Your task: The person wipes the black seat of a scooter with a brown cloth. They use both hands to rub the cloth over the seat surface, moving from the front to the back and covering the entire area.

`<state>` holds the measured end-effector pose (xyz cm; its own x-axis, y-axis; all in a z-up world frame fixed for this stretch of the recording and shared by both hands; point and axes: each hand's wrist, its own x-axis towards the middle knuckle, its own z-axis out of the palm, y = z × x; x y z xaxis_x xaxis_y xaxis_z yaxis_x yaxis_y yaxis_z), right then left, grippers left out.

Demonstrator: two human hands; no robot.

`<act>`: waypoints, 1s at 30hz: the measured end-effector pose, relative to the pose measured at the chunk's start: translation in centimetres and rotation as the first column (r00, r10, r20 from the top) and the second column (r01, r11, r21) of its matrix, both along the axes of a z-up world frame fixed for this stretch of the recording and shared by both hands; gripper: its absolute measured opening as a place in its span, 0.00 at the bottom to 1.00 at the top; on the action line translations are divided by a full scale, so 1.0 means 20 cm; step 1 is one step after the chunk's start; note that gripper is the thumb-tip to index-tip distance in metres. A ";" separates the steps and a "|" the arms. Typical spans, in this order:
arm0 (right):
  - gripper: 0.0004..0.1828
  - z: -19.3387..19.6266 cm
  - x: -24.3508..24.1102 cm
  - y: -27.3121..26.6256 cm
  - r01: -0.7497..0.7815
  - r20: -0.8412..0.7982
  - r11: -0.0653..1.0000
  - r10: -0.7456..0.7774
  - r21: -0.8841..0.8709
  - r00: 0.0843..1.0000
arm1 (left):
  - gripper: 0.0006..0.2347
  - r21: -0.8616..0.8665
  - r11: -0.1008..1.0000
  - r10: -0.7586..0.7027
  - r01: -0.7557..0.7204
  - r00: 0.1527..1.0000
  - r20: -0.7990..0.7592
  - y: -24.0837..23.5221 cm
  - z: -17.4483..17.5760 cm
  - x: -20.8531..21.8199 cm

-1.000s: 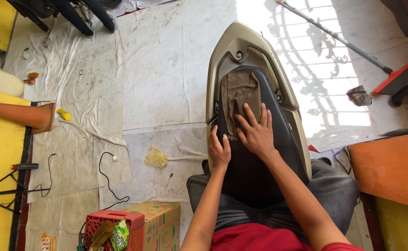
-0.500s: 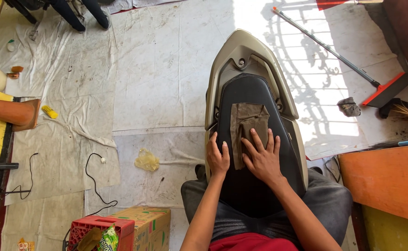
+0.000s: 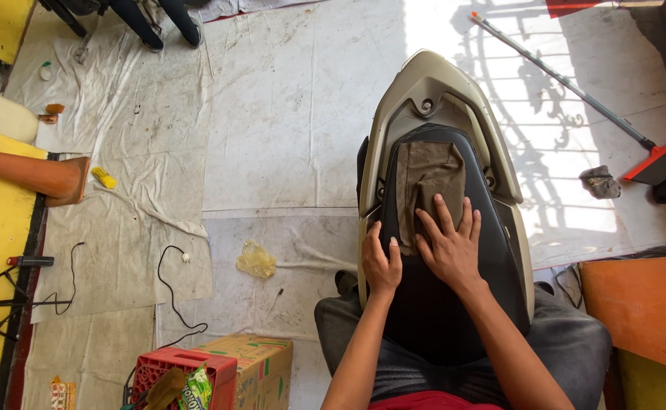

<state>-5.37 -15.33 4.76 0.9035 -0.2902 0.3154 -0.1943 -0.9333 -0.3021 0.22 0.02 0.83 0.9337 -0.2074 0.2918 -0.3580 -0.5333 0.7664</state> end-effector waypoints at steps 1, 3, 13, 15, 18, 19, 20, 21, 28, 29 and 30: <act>0.29 0.00 -0.05 0.02 -0.003 -0.009 1.000 0.003 0.005 1.000 | 0.22 0.005 1.000 0.003 -0.003 1.000 -0.009 0.01 0.00 -0.01; 0.29 0.00 -0.15 0.05 0.003 -0.036 0.999 -0.004 -0.034 0.999 | 0.22 0.018 1.000 0.006 -0.006 1.000 0.010 0.00 0.01 0.00; 0.29 0.00 -0.05 -0.01 -0.007 -0.092 0.999 0.002 -0.053 0.996 | 0.21 0.005 1.000 0.019 -0.019 0.999 0.031 0.00 0.02 -0.01; 0.29 0.03 0.09 -0.07 -0.009 -0.041 1.000 0.008 -0.019 0.999 | 0.21 -0.010 1.000 0.019 -0.019 0.999 0.027 0.00 0.03 -0.01; 0.30 0.09 0.28 -0.12 0.007 0.008 1.000 -0.007 -0.018 1.000 | 0.22 -0.010 1.000 0.017 -0.016 1.000 0.023 0.00 0.03 -0.01; 0.30 0.10 0.28 -0.12 0.011 0.023 1.000 -0.010 -0.018 1.000 | 0.22 -0.010 1.000 0.013 -0.013 0.999 0.039 -0.01 0.03 -0.02; 0.29 0.10 0.31 -0.11 0.030 0.019 0.999 -0.030 -0.019 0.999 | 0.22 -0.016 1.000 0.022 -0.021 0.999 0.033 -0.01 0.02 -0.01; 0.29 0.11 0.34 -0.11 0.050 0.015 0.999 -0.050 -0.019 0.999 | 0.22 -0.023 0.999 0.030 -0.029 0.999 0.027 -0.01 0.01 0.00; 0.29 0.05 0.09 0.01 0.052 0.034 0.998 -0.054 0.043 0.998 | 0.23 0.030 0.999 0.038 -0.036 0.998 -0.046 0.01 0.01 0.00; 0.29 0.04 0.02 0.04 0.047 0.004 0.998 -0.047 0.039 0.999 | 0.23 0.038 0.999 0.035 -0.032 0.997 -0.070 0.02 0.02 0.00; 0.30 0.04 -0.04 0.05 0.040 -0.019 0.999 -0.040 0.027 0.999 | 0.23 0.036 0.999 0.032 -0.029 0.996 -0.089 0.01 0.03 0.01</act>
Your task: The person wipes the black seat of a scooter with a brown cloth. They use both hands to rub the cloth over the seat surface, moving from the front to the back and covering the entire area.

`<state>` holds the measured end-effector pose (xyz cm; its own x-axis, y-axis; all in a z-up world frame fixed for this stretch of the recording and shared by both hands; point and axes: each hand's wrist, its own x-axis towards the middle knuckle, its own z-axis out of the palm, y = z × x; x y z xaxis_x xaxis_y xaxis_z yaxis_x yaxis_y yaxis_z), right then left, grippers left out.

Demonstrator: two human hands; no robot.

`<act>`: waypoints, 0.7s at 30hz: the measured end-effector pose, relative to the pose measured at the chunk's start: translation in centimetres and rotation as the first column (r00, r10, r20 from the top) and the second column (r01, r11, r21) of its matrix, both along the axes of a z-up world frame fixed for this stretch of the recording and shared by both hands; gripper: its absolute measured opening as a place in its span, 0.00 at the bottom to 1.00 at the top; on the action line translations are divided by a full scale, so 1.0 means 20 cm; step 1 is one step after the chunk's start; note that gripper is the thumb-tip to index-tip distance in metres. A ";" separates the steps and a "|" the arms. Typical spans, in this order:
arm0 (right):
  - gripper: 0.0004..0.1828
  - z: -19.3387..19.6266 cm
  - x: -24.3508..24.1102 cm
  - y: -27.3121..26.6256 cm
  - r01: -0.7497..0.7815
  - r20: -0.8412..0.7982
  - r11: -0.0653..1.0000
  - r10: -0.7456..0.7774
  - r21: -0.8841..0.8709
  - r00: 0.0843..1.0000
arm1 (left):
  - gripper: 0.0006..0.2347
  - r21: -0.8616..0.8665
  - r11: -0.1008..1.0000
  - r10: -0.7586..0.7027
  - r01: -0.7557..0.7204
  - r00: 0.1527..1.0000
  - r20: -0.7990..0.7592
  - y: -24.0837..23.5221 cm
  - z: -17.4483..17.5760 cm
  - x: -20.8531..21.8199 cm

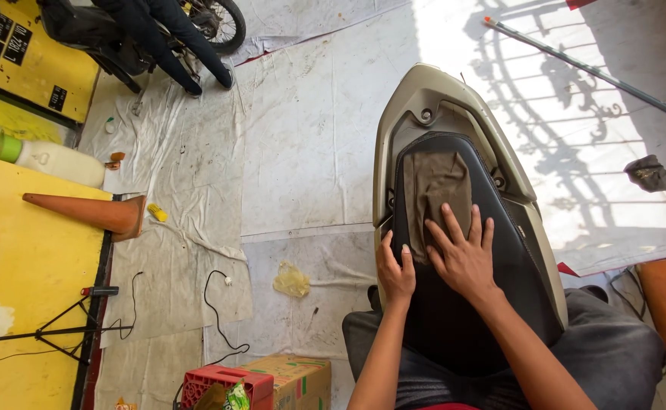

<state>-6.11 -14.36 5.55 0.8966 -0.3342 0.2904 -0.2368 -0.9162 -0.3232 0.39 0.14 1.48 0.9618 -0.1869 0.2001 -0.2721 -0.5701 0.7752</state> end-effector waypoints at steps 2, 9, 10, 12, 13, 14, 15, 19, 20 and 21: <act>0.31 -0.05 -0.12 0.02 -0.024 0.004 1.000 0.024 -0.003 1.000 | 0.23 -0.017 1.000 -0.016 0.016 1.000 0.004 0.01 0.00 0.00; 0.33 -0.07 -0.20 0.03 -0.078 0.006 0.997 0.078 0.007 0.997 | 0.23 -0.001 1.000 -0.012 0.012 1.000 -0.026 0.01 0.00 0.01; 0.33 -0.06 -0.17 0.02 -0.079 0.009 0.997 0.079 0.012 0.997 | 0.23 0.004 1.000 -0.010 0.010 1.000 -0.023 0.01 -0.01 0.01; 0.33 -0.04 -0.09 0.00 -0.061 -0.033 0.998 0.061 0.001 0.998 | 0.23 -0.002 1.000 -0.012 0.012 1.000 -0.027 0.01 -0.02 0.02; 0.33 -0.02 -0.04 -0.01 -0.064 -0.031 0.998 0.064 0.007 0.997 | 0.23 0.004 1.000 -0.009 0.009 1.000 -0.024 0.01 -0.02 0.01; 0.33 -0.01 0.01 -0.03 -0.050 -0.060 0.999 0.050 -0.003 0.997 | 0.23 0.001 1.000 -0.008 0.008 1.000 -0.007 0.01 -0.02 0.01; 0.33 0.01 0.07 -0.04 -0.037 -0.089 0.999 0.036 -0.014 0.995 | 0.23 -0.003 1.000 -0.007 0.007 1.000 0.010 0.01 -0.02 0.01; 0.33 0.03 0.26 -0.06 0.007 -0.069 1.000 -0.009 -0.021 0.998 | 0.23 -0.027 1.000 -0.002 0.003 1.000 0.026 0.01 0.01 0.01; 0.33 0.05 0.28 -0.05 0.022 -0.075 1.000 -0.023 -0.015 0.997 | 0.23 -0.041 0.999 -0.012 0.013 1.000 0.026 0.01 0.01 0.01; 0.33 0.06 0.30 -0.05 0.037 -0.081 0.999 -0.038 -0.010 0.996 | 0.23 -0.054 0.998 -0.022 0.024 0.999 0.025 0.01 0.01 0.00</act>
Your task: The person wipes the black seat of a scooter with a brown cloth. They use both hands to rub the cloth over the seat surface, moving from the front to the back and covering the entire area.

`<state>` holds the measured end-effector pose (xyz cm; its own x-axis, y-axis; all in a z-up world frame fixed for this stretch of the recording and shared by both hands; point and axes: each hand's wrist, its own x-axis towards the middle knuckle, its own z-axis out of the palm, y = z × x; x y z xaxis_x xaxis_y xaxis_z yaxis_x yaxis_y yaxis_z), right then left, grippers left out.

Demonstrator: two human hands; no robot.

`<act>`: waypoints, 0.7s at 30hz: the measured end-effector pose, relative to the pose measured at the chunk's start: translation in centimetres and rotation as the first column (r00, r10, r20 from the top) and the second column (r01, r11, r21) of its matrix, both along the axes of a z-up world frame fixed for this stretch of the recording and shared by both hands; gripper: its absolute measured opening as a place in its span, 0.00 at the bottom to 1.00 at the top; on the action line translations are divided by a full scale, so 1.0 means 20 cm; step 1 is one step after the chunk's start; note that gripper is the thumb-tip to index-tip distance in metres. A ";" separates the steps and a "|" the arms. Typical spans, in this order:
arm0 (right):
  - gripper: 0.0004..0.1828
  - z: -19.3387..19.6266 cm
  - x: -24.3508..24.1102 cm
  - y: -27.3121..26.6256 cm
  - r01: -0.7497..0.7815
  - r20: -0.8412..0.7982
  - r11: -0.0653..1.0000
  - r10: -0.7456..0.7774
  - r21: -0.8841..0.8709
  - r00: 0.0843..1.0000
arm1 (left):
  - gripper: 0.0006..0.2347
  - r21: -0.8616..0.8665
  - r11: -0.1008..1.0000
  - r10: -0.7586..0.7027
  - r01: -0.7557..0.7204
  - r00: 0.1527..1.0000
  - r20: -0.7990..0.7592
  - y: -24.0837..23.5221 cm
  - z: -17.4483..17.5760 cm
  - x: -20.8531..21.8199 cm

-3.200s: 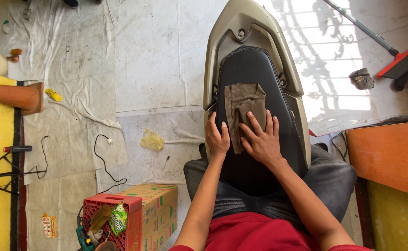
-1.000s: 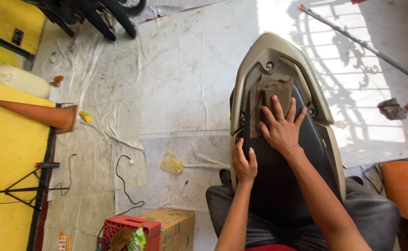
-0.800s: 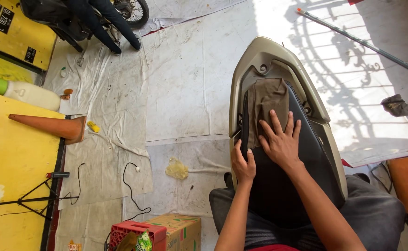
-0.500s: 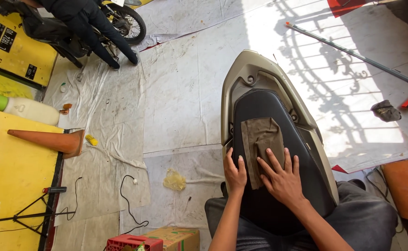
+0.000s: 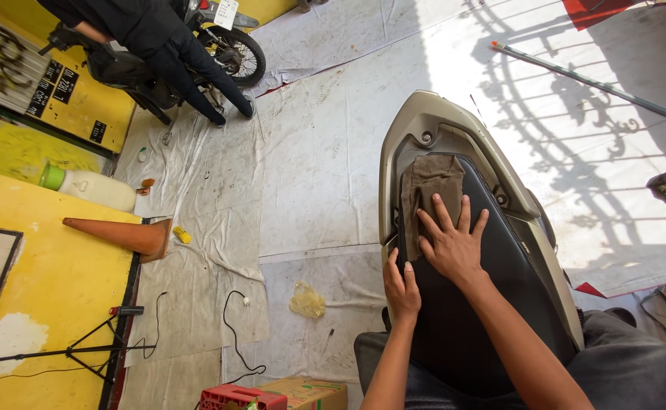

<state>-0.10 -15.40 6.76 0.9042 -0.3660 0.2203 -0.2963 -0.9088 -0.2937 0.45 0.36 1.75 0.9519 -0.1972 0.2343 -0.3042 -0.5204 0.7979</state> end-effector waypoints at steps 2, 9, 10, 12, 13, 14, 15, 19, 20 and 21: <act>0.33 -0.03 -0.02 0.01 -0.005 0.007 1.000 0.005 0.008 1.000 | 0.23 -0.019 1.000 -0.005 0.005 1.000 -0.012 0.00 0.03 -0.01; 0.32 -0.10 -0.31 0.07 -0.097 -0.009 0.995 0.097 0.035 0.995 | 0.23 -0.040 0.999 -0.011 0.010 0.999 -0.045 0.00 0.03 -0.01; 0.32 -0.11 -0.35 0.08 -0.097 -0.016 0.995 0.098 0.032 0.995 | 0.23 -0.043 0.999 -0.011 0.009 0.999 -0.052 -0.01 0.02 0.00; 0.32 -0.13 -0.45 0.11 -0.110 0.000 0.993 0.110 0.041 0.994 | 0.22 -0.001 1.000 0.010 -0.010 1.000 -0.004 0.00 -0.02 0.00; 0.32 -0.14 -0.45 0.11 -0.115 -0.004 0.993 0.115 0.040 0.993 | 0.22 -0.002 1.000 0.015 -0.015 1.000 -0.007 0.00 -0.01 0.00; 0.32 -0.15 -0.45 0.11 -0.123 0.018 0.991 0.122 0.060 0.992 | 0.22 -0.009 1.000 0.009 -0.009 1.000 0.005 0.00 -0.01 -0.01; 0.32 -0.16 -0.45 0.11 -0.131 0.042 0.988 0.128 0.080 0.991 | 0.22 -0.016 1.000 0.002 -0.002 1.000 0.021 0.00 -0.01 -0.01; 0.33 -0.10 -0.30 0.06 -0.142 -0.111 0.990 0.143 0.015 0.983 | 0.23 -0.040 0.999 0.000 0.001 1.000 0.030 0.00 -0.02 0.00; 0.34 -0.09 -0.24 0.05 -0.144 -0.094 0.989 0.146 0.018 0.985 | 0.23 -0.040 0.999 -0.014 0.016 0.998 0.064 0.01 -0.02 -0.01; 0.34 -0.09 -0.18 0.03 -0.144 -0.075 0.989 0.145 0.020 0.987 | 0.23 -0.040 0.999 -0.030 0.034 0.995 0.099 0.01 -0.02 -0.01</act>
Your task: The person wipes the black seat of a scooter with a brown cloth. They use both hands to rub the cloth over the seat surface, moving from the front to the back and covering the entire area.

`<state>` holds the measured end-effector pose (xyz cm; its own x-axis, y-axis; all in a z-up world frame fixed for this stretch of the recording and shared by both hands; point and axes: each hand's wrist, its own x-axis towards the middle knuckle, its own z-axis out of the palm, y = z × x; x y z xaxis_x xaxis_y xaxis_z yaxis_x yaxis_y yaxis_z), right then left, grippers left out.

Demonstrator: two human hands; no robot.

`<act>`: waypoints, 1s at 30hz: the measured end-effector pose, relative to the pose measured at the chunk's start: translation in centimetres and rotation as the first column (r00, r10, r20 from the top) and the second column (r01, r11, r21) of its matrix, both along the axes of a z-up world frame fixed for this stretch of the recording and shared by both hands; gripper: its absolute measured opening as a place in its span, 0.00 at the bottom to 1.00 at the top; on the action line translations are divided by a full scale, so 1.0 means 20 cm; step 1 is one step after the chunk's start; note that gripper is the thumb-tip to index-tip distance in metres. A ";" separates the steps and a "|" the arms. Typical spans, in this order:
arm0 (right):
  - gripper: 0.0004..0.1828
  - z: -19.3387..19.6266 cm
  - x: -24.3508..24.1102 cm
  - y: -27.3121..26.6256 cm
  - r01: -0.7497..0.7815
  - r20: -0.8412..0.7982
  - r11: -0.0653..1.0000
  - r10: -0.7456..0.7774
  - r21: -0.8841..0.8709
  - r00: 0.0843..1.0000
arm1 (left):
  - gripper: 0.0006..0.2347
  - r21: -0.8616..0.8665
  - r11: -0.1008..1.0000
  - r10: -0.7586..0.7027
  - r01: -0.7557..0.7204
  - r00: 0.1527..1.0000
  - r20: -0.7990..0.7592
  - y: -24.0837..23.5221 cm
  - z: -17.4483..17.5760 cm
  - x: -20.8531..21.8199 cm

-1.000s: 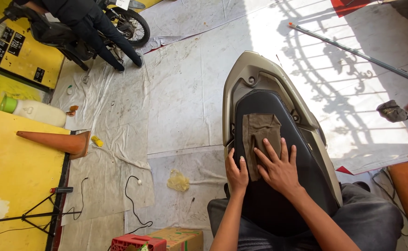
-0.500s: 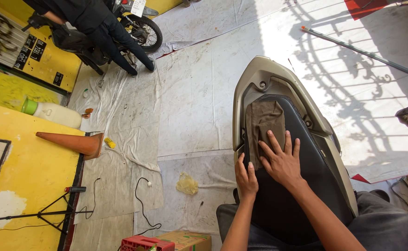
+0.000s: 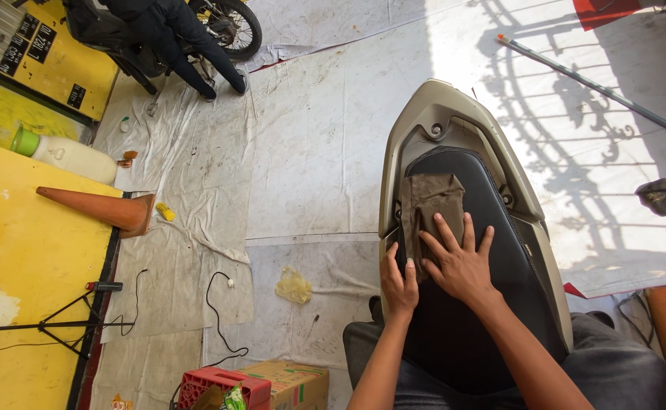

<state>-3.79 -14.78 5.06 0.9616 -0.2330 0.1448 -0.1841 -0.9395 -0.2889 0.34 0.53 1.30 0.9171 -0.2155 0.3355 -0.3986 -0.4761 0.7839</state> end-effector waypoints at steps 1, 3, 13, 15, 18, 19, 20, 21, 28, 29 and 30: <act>0.34 0.00 0.07 -0.02 -0.004 0.003 1.000 0.004 -0.007 1.000 | 0.23 -0.007 1.000 0.004 -0.004 1.000 0.003 0.00 -0.01 0.01; 0.34 0.00 0.19 -0.04 0.010 0.090 1.000 -0.010 0.000 0.996 | 0.24 0.020 1.000 0.016 -0.015 0.999 -0.037 -0.01 -0.03 0.01; 0.31 0.00 0.01 0.05 0.047 0.076 0.998 -0.050 0.044 0.996 | 0.23 -0.043 0.999 0.013 -0.017 0.996 -0.085 0.02 -0.04 0.01; 0.31 -0.02 -0.11 0.08 0.009 0.052 0.999 -0.011 0.038 0.999 | 0.22 -0.006 1.000 0.023 -0.024 0.990 -0.138 0.01 -0.04 0.01; 0.32 -0.06 -0.27 0.12 -0.021 0.077 0.998 0.016 0.066 0.997 | 0.23 0.045 0.999 0.024 -0.021 0.996 -0.082 0.01 -0.03 0.01; 0.32 -0.08 -0.30 0.12 -0.021 0.067 0.998 0.017 0.064 0.998 | 0.23 0.043 0.999 0.025 -0.021 0.995 -0.092 -0.01 -0.03 0.00; 0.31 -0.10 -0.31 0.13 -0.021 0.081 0.997 0.015 0.076 0.997 | 0.23 0.041 0.999 0.024 -0.021 0.997 -0.072 0.00 -0.03 0.00; 0.31 -0.12 -0.32 0.13 -0.022 0.095 0.996 0.013 0.087 0.995 | 0.22 0.040 0.999 0.023 -0.021 0.998 -0.051 0.00 -0.04 0.00; 0.32 -0.08 -0.09 0.10 -0.005 0.070 0.999 0.002 0.038 0.998 | 0.23 0.040 0.999 0.019 -0.018 1.000 -0.017 0.00 -0.03 -0.01; 0.32 -0.07 -0.04 0.09 0.004 0.079 1.000 -0.006 0.030 0.997 | 0.23 0.040 0.999 0.023 -0.022 1.000 -0.014 0.00 -0.03 -0.01; 0.32 -0.05 0.03 0.07 0.013 0.095 1.000 -0.015 0.020 0.995 | 0.22 0.037 0.999 0.026 -0.026 1.000 -0.005 -0.01 -0.02 0.00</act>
<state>-3.12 -13.29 4.11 0.9403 -0.2501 0.2308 -0.1682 -0.9311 -0.3235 0.38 0.38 0.80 0.9243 -0.2036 0.3228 -0.3815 -0.5152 0.7674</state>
